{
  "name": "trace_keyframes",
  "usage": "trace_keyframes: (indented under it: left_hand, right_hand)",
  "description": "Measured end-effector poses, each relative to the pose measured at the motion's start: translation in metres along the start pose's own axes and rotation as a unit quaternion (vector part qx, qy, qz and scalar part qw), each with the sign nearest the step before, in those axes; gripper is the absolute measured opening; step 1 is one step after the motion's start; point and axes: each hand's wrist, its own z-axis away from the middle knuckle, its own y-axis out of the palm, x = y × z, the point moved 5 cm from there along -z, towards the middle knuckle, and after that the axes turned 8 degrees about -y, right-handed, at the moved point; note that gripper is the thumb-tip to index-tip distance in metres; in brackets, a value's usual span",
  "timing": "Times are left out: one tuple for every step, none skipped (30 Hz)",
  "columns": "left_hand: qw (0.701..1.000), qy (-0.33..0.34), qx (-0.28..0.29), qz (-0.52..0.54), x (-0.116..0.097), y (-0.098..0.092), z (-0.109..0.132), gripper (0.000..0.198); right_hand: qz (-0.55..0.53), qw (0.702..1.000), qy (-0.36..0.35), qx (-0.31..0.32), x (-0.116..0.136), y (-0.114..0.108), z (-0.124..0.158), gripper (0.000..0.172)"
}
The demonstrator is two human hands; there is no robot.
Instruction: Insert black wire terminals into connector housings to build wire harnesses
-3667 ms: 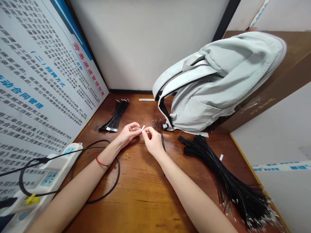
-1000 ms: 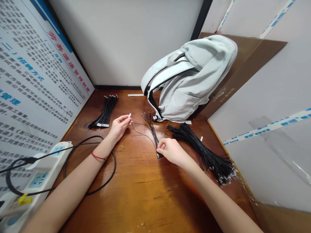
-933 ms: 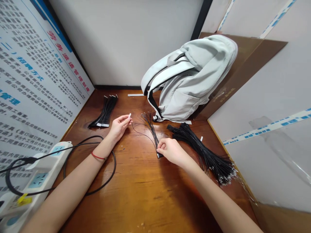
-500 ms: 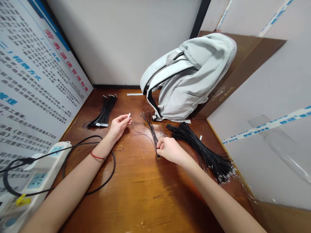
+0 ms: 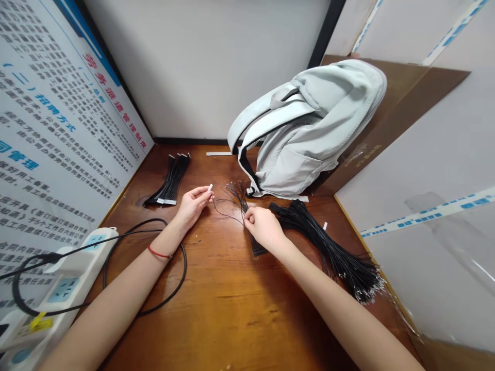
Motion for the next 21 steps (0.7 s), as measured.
trace_keyframes:
  left_hand:
    - [1.0, -0.002, 0.0, 0.001, 0.0, 0.0, 0.0, 0.036]
    - [1.0, -0.003, 0.001, 0.002, -0.001, 0.001, 0.0, 0.036]
    - [1.0, -0.004, 0.002, 0.003, -0.001, 0.001, 0.0, 0.036]
    - [1.0, -0.006, 0.003, 0.003, -0.002, 0.002, 0.001, 0.036]
    - [1.0, -0.007, 0.003, 0.005, -0.002, 0.002, 0.001, 0.036]
    - [1.0, -0.009, 0.003, 0.006, -0.002, 0.002, 0.001, 0.037]
    - [1.0, -0.011, 0.003, 0.007, -0.002, 0.002, 0.001, 0.037]
    - [1.0, -0.012, 0.003, 0.008, -0.003, 0.002, 0.001, 0.037]
    - [1.0, -0.013, 0.004, 0.007, -0.003, 0.002, 0.001, 0.037]
    - [1.0, -0.014, 0.006, 0.006, -0.003, 0.002, 0.001, 0.037]
    - [1.0, -0.014, 0.009, 0.004, -0.002, 0.002, 0.001, 0.036]
    - [1.0, -0.014, 0.01, 0.003, -0.002, 0.002, 0.0, 0.036]
    - [1.0, -0.014, 0.012, 0.004, -0.002, 0.002, 0.0, 0.036]
    - [1.0, -0.014, 0.013, 0.004, -0.002, 0.002, 0.0, 0.036]
    - [1.0, -0.014, 0.013, 0.005, -0.002, 0.002, 0.0, 0.036]
    - [1.0, -0.014, 0.013, 0.006, -0.002, 0.002, 0.001, 0.037]
    - [1.0, -0.015, 0.011, 0.007, -0.002, 0.002, 0.001, 0.038]
    - [1.0, -0.016, 0.01, 0.007, -0.002, 0.003, 0.001, 0.038]
    - [1.0, -0.018, 0.009, 0.007, -0.002, 0.003, 0.001, 0.039]
    - [1.0, -0.019, 0.008, 0.007, -0.003, 0.003, 0.002, 0.04]
    - [1.0, -0.021, 0.008, 0.007, -0.003, 0.003, 0.002, 0.04]
  right_hand:
    - [0.001, 1.0, 0.002, 0.0, 0.0, 0.001, -0.006, 0.01]
    - [0.003, 1.0, 0.002, 0.0, 0.0, 0.001, -0.011, 0.01]
    - [0.007, 1.0, -0.001, -0.001, 0.001, 0.001, -0.016, 0.01]
    - [0.011, 1.0, -0.004, -0.002, 0.002, 0.001, -0.021, 0.011]
    - [0.017, 1.0, -0.005, -0.005, 0.004, 0.001, -0.026, 0.013]
    - [0.022, 1.0, -0.003, -0.007, 0.005, 0.001, -0.03, 0.015]
    - [0.029, 1.0, 0.003, -0.007, 0.007, 0.002, -0.034, 0.017]
    - [0.039, 0.999, 0.012, -0.004, 0.008, 0.002, -0.037, 0.018]
    - [0.05, 0.998, 0.024, 0.002, 0.01, 0.003, -0.039, 0.019]
    - [0.062, 0.997, 0.036, 0.01, 0.011, 0.004, -0.041, 0.019]
    - [0.074, 0.996, 0.048, 0.019, 0.012, 0.005, -0.042, 0.018]
    - [0.083, 0.994, 0.059, 0.027, 0.013, 0.006, -0.043, 0.016]
    - [0.086, 0.994, 0.065, 0.033, 0.014, 0.006, -0.044, 0.016]
    - [0.082, 0.994, 0.066, 0.035, 0.015, 0.007, -0.045, 0.018]
    - [0.07, 0.995, 0.06, 0.036, 0.015, 0.007, -0.046, 0.02]
    - [0.05, 0.997, 0.054, 0.033, 0.016, 0.007, -0.047, 0.022]
    - [0.02, 0.998, 0.05, 0.027, 0.016, 0.007, -0.048, 0.023]
    - [-0.025, 0.998, 0.053, 0.021, 0.015, 0.006, -0.049, 0.024]
    - [-0.087, 0.994, 0.064, 0.015, 0.013, 0.006, -0.05, 0.023]
    - [-0.165, 0.983, 0.085, 0.011, 0.011, 0.006, -0.05, 0.02]
    - [-0.254, 0.961, 0.107, 0.009, 0.009, 0.006, -0.05, 0.016]
